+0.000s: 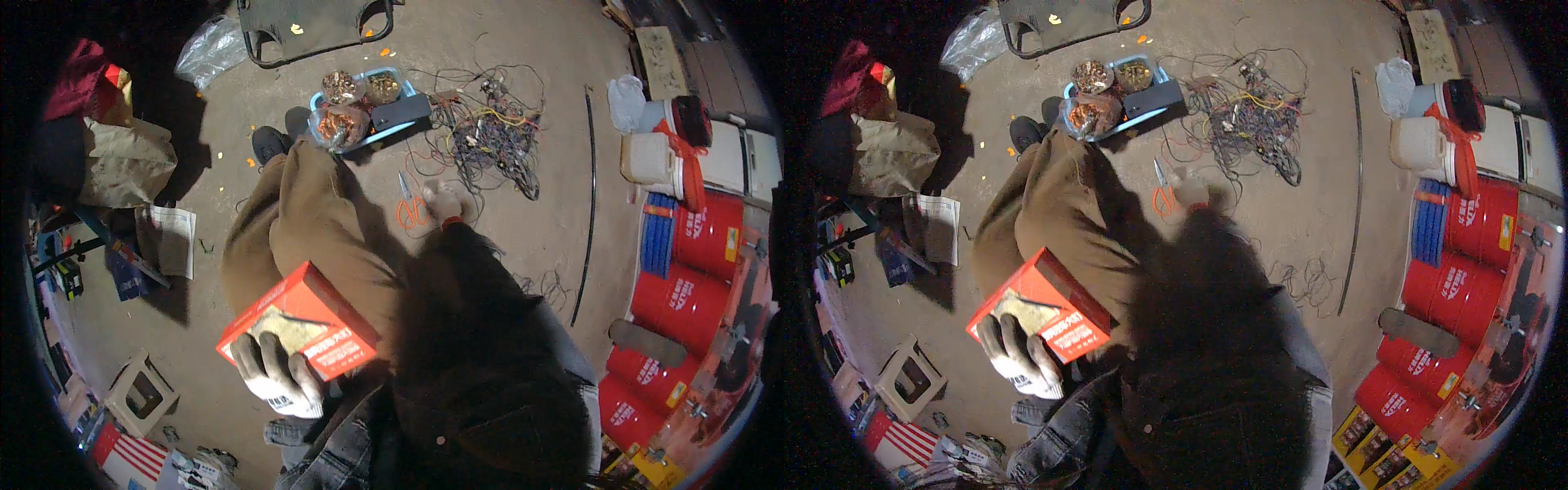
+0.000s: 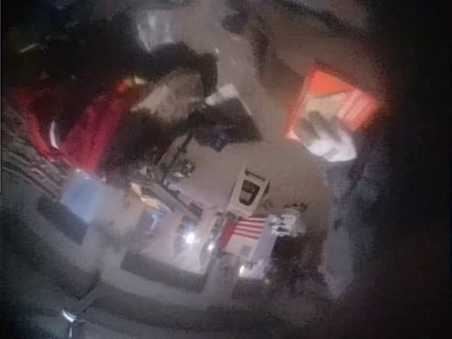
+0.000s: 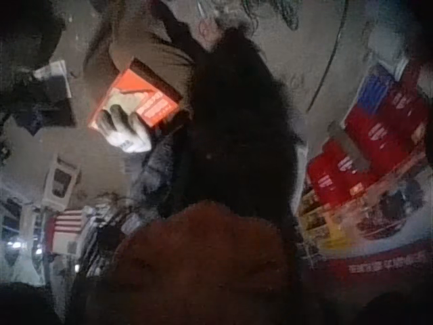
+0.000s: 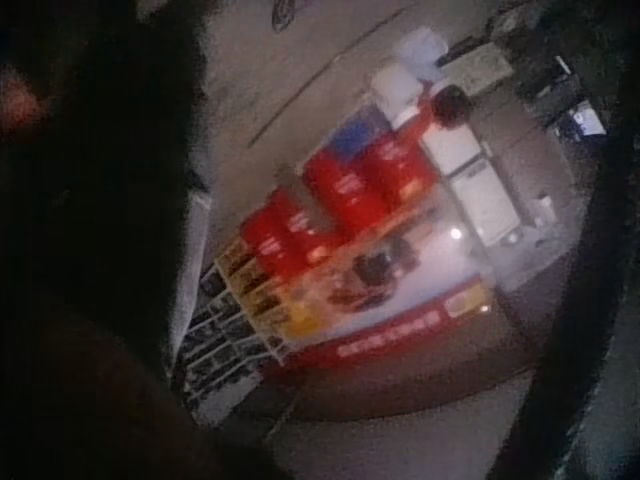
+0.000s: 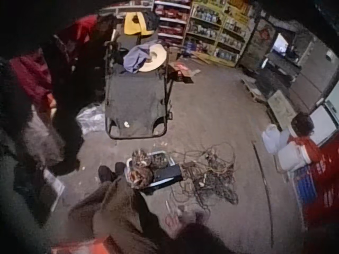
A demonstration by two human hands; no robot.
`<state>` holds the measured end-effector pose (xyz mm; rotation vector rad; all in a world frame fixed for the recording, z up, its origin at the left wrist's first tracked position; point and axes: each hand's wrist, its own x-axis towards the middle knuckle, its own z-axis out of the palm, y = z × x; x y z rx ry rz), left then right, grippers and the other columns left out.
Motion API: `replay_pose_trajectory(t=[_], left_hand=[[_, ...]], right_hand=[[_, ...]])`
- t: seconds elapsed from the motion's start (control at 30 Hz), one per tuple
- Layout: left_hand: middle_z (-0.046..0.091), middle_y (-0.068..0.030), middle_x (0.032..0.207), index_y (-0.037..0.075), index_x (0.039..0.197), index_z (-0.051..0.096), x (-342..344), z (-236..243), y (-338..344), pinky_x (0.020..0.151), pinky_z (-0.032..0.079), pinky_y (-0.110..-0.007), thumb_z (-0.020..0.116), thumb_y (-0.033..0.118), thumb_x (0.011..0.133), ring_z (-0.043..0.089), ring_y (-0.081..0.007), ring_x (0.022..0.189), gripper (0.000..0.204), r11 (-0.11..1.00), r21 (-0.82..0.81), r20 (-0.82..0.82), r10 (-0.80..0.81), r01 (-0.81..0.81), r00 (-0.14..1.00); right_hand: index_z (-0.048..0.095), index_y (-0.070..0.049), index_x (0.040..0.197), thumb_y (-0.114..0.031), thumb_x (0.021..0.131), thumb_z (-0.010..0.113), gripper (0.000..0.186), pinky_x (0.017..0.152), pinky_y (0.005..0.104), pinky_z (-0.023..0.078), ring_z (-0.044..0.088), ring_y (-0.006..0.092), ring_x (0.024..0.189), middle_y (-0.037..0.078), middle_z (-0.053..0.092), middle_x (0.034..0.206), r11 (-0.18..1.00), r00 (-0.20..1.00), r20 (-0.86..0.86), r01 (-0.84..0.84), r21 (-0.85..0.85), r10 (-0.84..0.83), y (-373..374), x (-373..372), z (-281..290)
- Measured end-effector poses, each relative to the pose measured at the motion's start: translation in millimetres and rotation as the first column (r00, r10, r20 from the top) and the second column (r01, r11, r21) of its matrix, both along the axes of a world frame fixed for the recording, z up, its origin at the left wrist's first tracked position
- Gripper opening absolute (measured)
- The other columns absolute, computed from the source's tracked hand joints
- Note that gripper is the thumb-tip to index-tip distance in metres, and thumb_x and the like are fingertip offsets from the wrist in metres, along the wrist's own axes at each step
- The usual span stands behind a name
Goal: The person sits on the floor and uses shears to cut multiple wires from a tangled bundle. They repeatedly pick up wire sections, cut them, and place the cut pieces back onto the floor.
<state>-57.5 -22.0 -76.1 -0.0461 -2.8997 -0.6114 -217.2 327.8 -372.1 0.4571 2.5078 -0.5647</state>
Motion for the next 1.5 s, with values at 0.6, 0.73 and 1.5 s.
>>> replay_pose_trajectory(t=[0.6, 0.73, 1.5], left_hand=[[0.054, -0.0294, 0.108, 0.011, 0.115, 0.046, 38.4, -67.5, -51.0, 0.076, 0.051, -0.064, 0.055, 0.022, 0.092, 0.059, -0.0496, 0.092, 0.028, 0.849, -0.528, -0.192, -0.087, -0.028, 0.978], [0.053, -0.0315, 0.108, 0.002, 0.109, 0.050, 17.0, -33.7, -24.7, 0.082, 0.046, -0.067, 0.045, 0.036, 0.097, 0.054, -0.0551, 0.100, 0.036, 0.942, -0.335, -0.007, -0.014, 0.011, 1.000], [0.053, -0.0221, 0.116, -0.001, 0.123, 0.049, 33.6, -13.9, -2.5, 0.090, 0.042, -0.050, 0.062, 0.016, 0.076, 0.050, -0.0426, 0.107, 0.052, 0.980, 0.179, -0.249, 0.128, -0.084, 0.960]], right_hand=[[0.056, -0.003, 0.124, -0.039, 0.090, 0.053, 0.049, 0.092, 0.0433, 0.048, 0.061, 0.0375, 0.107, 0.023, 0.063, 0.115, 0.984, 0.996, 0.016, -0.085, 0.155, 0.084, -17.3, -22.7, -156.1], [0.059, -0.007, 0.122, -0.036, 0.093, 0.047, 0.043, 0.089, 0.0450, 0.048, 0.062, 0.0377, 0.102, 0.024, 0.063, 0.113, 0.992, 0.991, -0.131, -0.019, 0.128, 0.036, -17.4, 34.0, -62.1], [0.060, 0.007, 0.115, -0.028, 0.094, 0.043, 0.044, 0.066, 0.0252, 0.051, 0.063, 0.0198, 0.077, 0.016, 0.065, 0.098, 0.845, -0.359, -0.811, 0.099, -0.526, -0.462, 179.6, 92.2, 512.9]])
